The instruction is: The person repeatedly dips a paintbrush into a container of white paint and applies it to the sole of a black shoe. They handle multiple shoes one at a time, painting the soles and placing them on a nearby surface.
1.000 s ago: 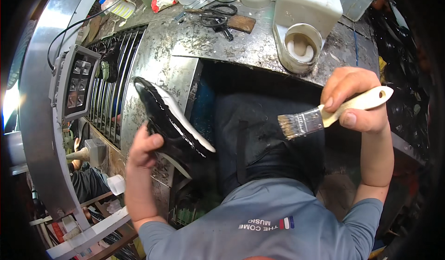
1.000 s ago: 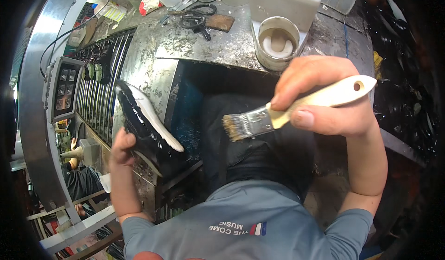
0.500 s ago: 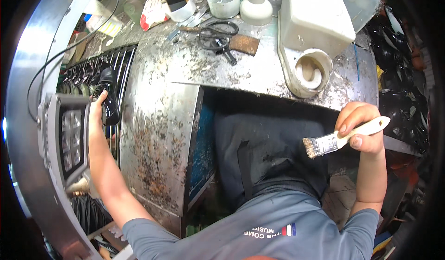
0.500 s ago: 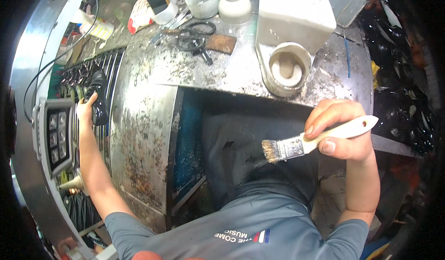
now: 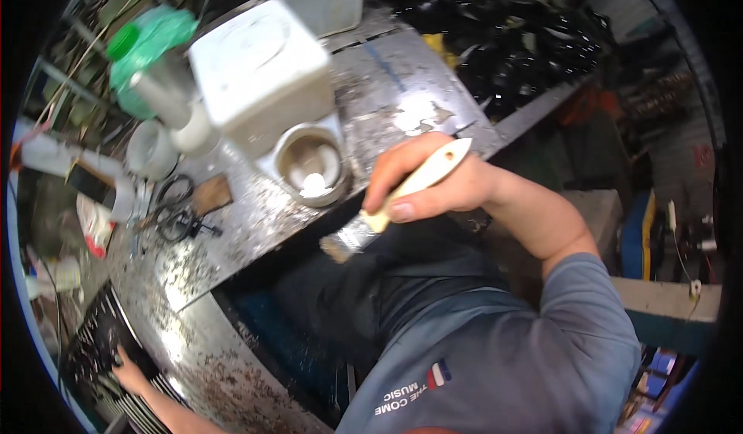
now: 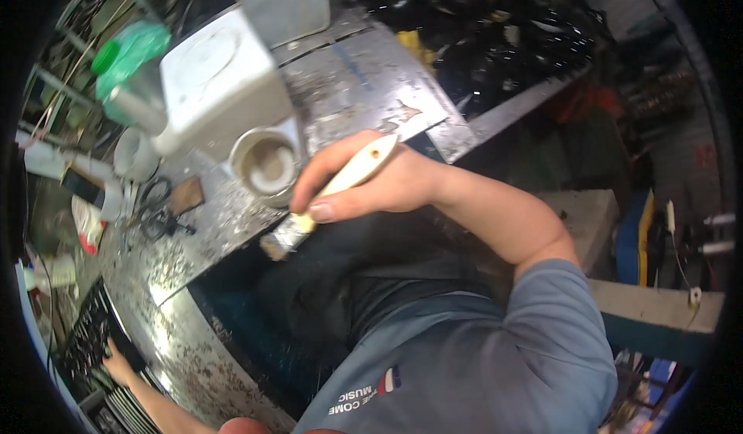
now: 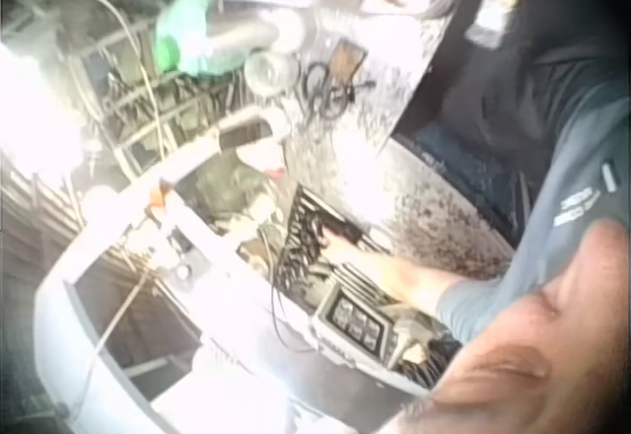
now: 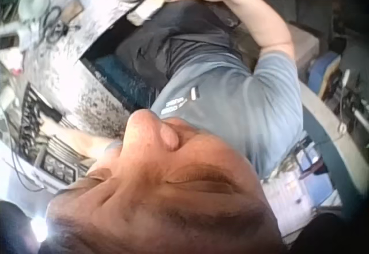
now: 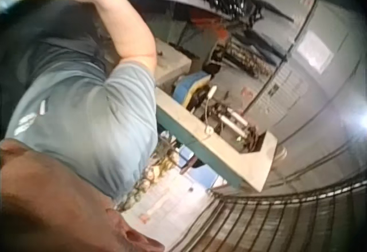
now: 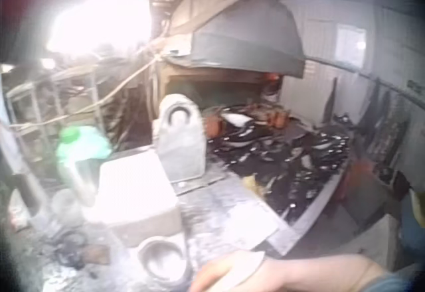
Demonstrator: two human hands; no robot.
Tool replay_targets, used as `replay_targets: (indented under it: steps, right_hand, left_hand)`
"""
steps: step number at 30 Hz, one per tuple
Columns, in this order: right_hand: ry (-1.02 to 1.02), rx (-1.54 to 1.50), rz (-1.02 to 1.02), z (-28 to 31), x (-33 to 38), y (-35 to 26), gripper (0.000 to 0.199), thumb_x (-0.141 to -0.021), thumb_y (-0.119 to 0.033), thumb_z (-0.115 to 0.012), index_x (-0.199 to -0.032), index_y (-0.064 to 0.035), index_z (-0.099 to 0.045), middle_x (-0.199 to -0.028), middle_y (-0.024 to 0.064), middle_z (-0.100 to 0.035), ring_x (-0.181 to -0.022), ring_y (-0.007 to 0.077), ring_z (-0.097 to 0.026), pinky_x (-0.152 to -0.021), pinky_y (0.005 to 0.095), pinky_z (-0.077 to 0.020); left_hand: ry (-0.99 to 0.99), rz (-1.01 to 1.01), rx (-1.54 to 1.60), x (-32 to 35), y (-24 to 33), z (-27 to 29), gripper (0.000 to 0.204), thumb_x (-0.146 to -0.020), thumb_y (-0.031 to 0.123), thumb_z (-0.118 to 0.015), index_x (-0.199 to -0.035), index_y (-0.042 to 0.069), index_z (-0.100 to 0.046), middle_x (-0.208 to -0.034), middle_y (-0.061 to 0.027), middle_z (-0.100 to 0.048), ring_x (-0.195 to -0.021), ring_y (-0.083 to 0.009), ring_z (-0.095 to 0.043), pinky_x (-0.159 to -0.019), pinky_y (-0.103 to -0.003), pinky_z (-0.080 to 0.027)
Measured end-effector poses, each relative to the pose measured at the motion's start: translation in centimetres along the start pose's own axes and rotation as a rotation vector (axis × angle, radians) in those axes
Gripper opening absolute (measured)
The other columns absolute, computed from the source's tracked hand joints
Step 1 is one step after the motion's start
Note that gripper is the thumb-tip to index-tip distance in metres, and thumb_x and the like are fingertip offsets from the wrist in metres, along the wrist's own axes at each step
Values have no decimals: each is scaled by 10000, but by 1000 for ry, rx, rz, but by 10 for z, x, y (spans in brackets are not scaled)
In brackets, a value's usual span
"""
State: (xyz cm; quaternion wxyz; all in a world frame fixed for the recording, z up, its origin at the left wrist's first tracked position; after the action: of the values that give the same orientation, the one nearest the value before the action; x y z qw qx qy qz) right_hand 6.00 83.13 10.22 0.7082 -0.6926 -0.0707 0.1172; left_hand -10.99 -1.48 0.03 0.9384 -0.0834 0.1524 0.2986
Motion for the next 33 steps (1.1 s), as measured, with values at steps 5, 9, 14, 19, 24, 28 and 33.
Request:
replay_targets:
  steps: [5, 9, 14, 19, 24, 28, 33]
  right_hand:
    - [345, -156, 36, 42, 42, -4, 333, -977, -186, -724, -1266, -26, -675, -958, 77, -747, -752, 88, -659, -661, 225, -540]
    - [694, 296, 346, 128, 54, -7, 281, -1033, -183, -630, -1278, -48, -658, -924, 74, -741, -687, 82, -655, -614, 221, -513]
    - [1056, 1212, 353, 239, 41, -5, 387, -926, -394, -746, -1247, -196, -659, -1085, 125, -753, -949, 314, -737, -795, 396, -572]
    - [1037, 1734, 269, 309, 38, 21, 605, -846, -417, -808, -1322, -129, -570, -1156, 167, -695, -1057, 391, -662, -878, 497, -528]
    - [967, 1788, 140, 312, 22, 24, 688, -793, -300, -854, -1360, -113, -512, -1129, 152, -665, -1099, 349, -635, -928, 456, -506]
    - [955, 1789, 76, 334, 27, 42, 704, -781, -217, -857, -1380, -124, -499, -1126, 146, -665, -1089, 340, -640, -932, 455, -513]
    - [935, 1784, 149, 363, 31, 55, 584, -861, -107, -754, -1393, -136, -514, -1102, 147, -665, -1048, 347, -653, -881, 455, -526]
  left_hand:
    - [290, -295, 487, 109, 99, 92, 771, -1005, 594, -535, -1407, -65, -543, -1428, -213, -571, -1298, -331, -561, -1087, -415, -445]
    - [-173, -464, 1244, 258, 185, 190, 635, -1082, 453, -463, -1375, -104, -547, -1392, -211, -588, -1274, -284, -573, -1058, -396, -465]
    - [-1197, -886, 2211, 480, 335, 329, 998, -999, 771, -150, -1325, -61, -593, -1258, -358, -606, -1081, -403, -657, -908, -500, -534]
    - [-1690, -884, 2643, 512, 387, 417, 879, -1002, 757, -262, -1349, 2, -550, -1221, -397, -589, -1051, -589, -592, -867, -695, -453]
    - [-1337, -1061, 3035, 526, 384, 437, 695, -1062, 555, -385, -1395, -38, -531, -1151, -305, -656, -1035, -524, -626, -882, -600, -503]
    - [-1253, -1001, 3080, 541, 387, 438, 702, -1082, 569, -268, -1491, 27, -446, -1105, -291, -649, -975, -514, -629, -819, -599, -503]
    - [-1414, -1025, 2934, 539, 393, 447, 662, -1087, 559, -266, -1417, 40, -512, -1025, -242, -637, -931, -426, -621, -798, -529, -502]
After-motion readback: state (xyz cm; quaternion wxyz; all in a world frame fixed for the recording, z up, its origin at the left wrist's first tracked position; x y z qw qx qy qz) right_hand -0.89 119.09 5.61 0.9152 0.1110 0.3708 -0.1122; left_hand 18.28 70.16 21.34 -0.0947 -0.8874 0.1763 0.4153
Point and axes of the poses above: each hand's wrist, its own x-axis away from the middle knuckle, its own z-axis out of the back of the hand, y = z × x, the point moved 5 cm from there along -x, towards the middle knuckle
